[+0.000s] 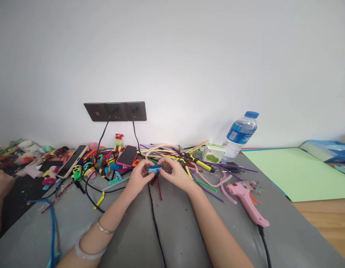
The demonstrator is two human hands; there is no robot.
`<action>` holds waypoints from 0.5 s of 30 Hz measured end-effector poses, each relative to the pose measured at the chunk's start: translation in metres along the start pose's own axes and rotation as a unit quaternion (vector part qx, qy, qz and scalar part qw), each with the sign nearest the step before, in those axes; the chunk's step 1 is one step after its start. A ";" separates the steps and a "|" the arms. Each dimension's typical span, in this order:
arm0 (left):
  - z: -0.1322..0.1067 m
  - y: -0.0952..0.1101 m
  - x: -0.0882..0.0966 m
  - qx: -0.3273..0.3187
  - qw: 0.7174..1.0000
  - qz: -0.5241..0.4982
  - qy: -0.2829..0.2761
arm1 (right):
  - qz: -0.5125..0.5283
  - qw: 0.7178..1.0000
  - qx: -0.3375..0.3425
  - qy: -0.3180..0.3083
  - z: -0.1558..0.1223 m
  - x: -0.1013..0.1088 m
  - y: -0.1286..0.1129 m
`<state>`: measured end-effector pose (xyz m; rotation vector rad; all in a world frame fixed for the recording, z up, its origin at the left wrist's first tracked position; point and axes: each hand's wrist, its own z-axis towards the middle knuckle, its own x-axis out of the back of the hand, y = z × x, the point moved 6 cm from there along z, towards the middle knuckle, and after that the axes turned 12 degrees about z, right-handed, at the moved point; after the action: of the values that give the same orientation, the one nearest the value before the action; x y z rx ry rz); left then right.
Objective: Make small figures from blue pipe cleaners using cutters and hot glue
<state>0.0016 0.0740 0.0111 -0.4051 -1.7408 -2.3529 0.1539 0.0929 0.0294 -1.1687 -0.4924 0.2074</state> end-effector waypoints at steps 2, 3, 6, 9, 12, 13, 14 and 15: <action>0.000 0.000 0.000 -0.002 1.000 -0.019 0.003 | 0.009 1.000 0.002 0.006 0.000 0.001 0.001; 0.000 -0.001 0.000 -0.001 1.000 -0.030 0.004 | 0.017 1.000 0.005 0.010 0.000 0.002 0.001; 0.000 -0.004 -0.001 0.010 0.998 -0.063 0.006 | 0.049 0.999 0.009 0.015 -0.001 0.003 0.002; 0.001 -0.007 -0.001 0.024 0.995 -0.091 0.006 | 0.100 0.995 -0.006 0.012 -0.001 0.003 0.006; 0.002 -0.008 0.000 0.036 0.994 -0.101 0.009 | 0.120 0.993 -0.016 0.012 -0.001 0.005 0.010; 0.003 -0.008 0.000 0.038 0.994 -0.101 0.010 | 0.117 0.993 -0.017 0.014 -0.001 0.005 0.011; 0.003 -0.008 0.001 0.039 0.994 -0.100 0.011 | 0.113 0.993 -0.019 0.018 -0.001 0.006 0.012; 0.003 -0.008 0.001 0.040 0.994 -0.099 0.010 | 0.110 0.994 -0.021 0.021 -0.001 0.006 0.012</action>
<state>-0.0011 0.0793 0.0049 -0.2027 -1.9394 -2.3973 0.1612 0.0993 0.0196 -1.2653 -0.3314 0.3620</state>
